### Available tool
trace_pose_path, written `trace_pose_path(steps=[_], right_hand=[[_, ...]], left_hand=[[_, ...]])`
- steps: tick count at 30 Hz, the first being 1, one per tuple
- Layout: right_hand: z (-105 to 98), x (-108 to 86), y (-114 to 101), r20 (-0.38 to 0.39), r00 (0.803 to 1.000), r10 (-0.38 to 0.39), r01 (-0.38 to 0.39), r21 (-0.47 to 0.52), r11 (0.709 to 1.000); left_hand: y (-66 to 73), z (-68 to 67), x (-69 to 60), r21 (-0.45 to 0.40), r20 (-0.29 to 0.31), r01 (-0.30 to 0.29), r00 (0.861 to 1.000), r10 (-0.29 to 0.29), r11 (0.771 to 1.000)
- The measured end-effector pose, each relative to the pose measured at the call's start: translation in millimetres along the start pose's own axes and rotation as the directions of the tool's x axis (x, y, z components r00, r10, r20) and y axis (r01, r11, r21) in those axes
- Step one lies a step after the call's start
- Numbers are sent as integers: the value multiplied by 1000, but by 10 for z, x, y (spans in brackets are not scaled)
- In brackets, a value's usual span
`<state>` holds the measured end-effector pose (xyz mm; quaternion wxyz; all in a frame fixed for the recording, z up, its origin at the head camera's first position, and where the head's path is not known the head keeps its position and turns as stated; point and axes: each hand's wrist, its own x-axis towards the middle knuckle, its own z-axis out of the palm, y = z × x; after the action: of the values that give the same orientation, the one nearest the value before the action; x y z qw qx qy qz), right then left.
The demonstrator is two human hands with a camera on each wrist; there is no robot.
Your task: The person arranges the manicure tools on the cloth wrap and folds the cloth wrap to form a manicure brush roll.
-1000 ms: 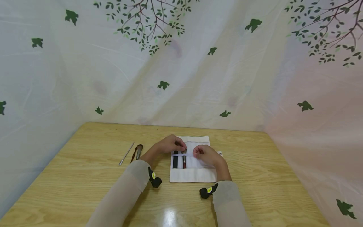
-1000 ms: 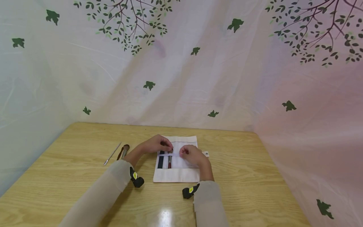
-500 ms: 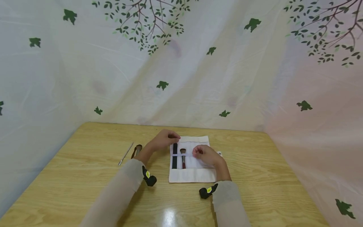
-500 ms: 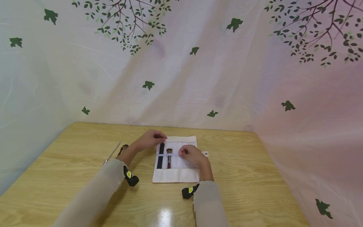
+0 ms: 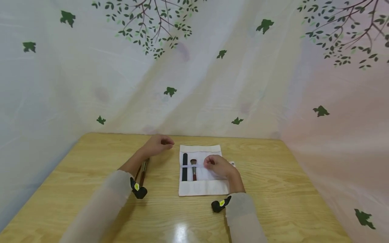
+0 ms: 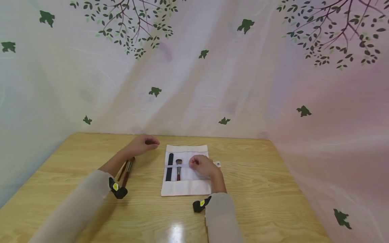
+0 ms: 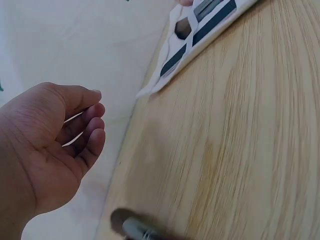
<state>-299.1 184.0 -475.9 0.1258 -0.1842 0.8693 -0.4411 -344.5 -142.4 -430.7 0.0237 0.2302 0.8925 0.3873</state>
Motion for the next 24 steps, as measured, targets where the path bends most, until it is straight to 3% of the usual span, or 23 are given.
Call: trace_pose_path(steps=[8,15,19,24], right_hand=[[-2,-10,-16,-6,1000,12,-12,0,1000],[-6,-37,-35,-24,1000,11,-11,-1,1000],[-3,-46,-28,-32,999,3,-4,-7,1000],[3,-47,-40,-22,1000,-6,6,3,1000]], left_hand=[[-190,-271,-262,4,4,-6,1000,6,1000],[-265,-351,-480,17,76,0,997,-1,1000],[-263,-379,-586,38,84,-2,996,-2,999],[-273,-417,-747,77,94,49,994,-56,996]])
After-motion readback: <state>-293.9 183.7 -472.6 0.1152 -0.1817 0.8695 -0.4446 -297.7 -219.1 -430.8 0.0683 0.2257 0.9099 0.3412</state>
